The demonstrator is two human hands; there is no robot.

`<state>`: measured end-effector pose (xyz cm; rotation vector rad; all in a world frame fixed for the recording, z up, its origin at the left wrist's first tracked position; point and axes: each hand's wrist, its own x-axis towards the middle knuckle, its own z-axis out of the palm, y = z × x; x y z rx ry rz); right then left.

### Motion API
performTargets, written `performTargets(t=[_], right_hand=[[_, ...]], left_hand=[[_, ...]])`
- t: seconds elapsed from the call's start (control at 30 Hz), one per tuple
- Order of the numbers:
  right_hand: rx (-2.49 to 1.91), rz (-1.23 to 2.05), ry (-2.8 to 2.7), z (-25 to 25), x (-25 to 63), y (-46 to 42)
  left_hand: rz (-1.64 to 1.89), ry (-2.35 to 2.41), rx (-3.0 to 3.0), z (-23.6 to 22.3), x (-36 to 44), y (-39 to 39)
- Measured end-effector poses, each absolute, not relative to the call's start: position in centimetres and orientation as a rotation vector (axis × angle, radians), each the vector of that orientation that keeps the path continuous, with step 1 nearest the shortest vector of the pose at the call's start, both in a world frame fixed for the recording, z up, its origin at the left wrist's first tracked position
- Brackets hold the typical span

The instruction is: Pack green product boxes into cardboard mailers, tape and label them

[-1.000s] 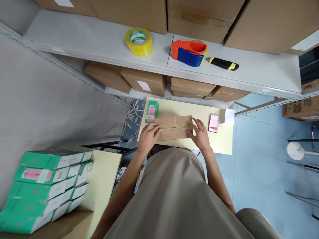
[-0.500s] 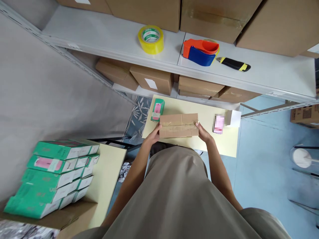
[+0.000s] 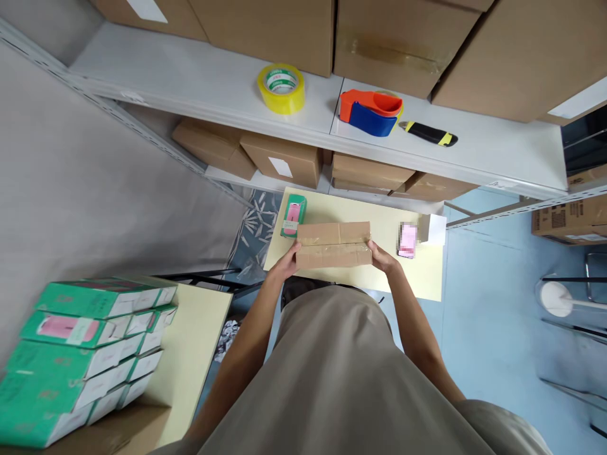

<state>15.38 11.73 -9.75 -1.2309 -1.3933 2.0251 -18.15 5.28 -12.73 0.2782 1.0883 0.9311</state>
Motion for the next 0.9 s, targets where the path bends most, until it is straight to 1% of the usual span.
performTargets(t=[0.13,0.3,0.4,0.5,0.6,0.8,0.9], right_hand=[[-1.427,1.914,-1.39,-10.7,15.1,11.8],[-1.502,1.765,-1.222,-12.4,14.0,13.5],[-1.577,1.753,-1.097,-12.9,13.4,14.6],[-1.654,1.744,-1.008,-13.0,13.3,15.6],[-1.69,1.774,-0.925,-13.2,13.3,16.3],[-1.68,1.835,-0.836,-13.4,13.2,14.0],[-1.725,1.775,-0.935,-12.8,12.8,12.7]], left_hand=[[0.99,1.083,0.31,-13.4,-17.9,6.5],[1.077,1.208,0.392,-14.4,-17.8,9.0],[1.109,1.331,0.397,-15.0,-17.4,9.9],[1.219,1.495,0.401,-15.3,-16.8,10.9],[1.294,1.555,0.43,-15.2,-16.7,11.7],[1.191,1.473,0.488,-15.2,-17.7,10.8],[1.134,1.607,0.657,-15.0,-17.9,10.2]])
